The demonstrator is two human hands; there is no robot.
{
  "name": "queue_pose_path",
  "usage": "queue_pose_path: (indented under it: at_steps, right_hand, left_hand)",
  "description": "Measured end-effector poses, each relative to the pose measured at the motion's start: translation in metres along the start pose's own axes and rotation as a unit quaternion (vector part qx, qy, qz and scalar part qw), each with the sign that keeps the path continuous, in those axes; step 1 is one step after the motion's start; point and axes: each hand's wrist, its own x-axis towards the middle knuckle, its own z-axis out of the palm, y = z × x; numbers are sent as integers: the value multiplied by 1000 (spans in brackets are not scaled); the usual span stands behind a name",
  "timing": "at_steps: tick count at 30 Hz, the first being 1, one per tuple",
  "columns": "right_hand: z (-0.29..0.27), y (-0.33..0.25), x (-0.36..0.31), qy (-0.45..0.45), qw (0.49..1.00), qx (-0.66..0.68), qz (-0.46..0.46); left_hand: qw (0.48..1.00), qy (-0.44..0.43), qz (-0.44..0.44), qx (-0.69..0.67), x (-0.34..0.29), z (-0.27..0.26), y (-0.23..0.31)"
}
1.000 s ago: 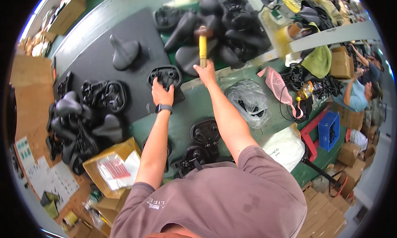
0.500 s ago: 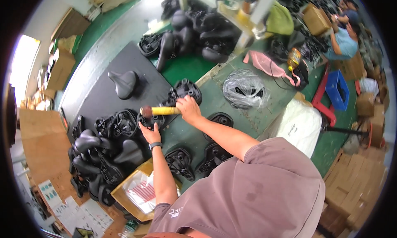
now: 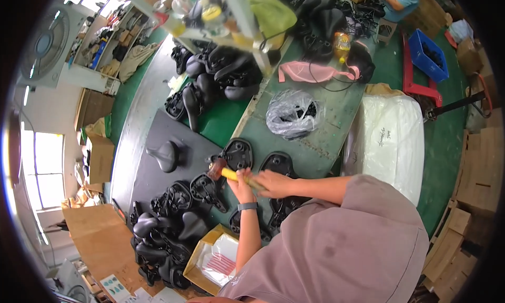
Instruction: The recorder is using a rubber mallet to hammer components into bicycle seats on a factory assembly line.
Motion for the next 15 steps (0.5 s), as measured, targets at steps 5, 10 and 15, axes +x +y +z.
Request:
queue_pose_path:
  at_steps: [5, 10, 15]
  right_hand:
    - [-167, 126, 21, 258, 947, 98, 166]
    - [-426, 358, 81, 383, 876, -189, 225]
    - [-558, 449, 197, 305, 899, -279, 145]
  left_hand:
    - [941, 35, 79, 328, 27, 17, -26]
    - [841, 8, 27, 540, 37, 67, -6]
    - [812, 14, -62, 580, 33, 73, -27]
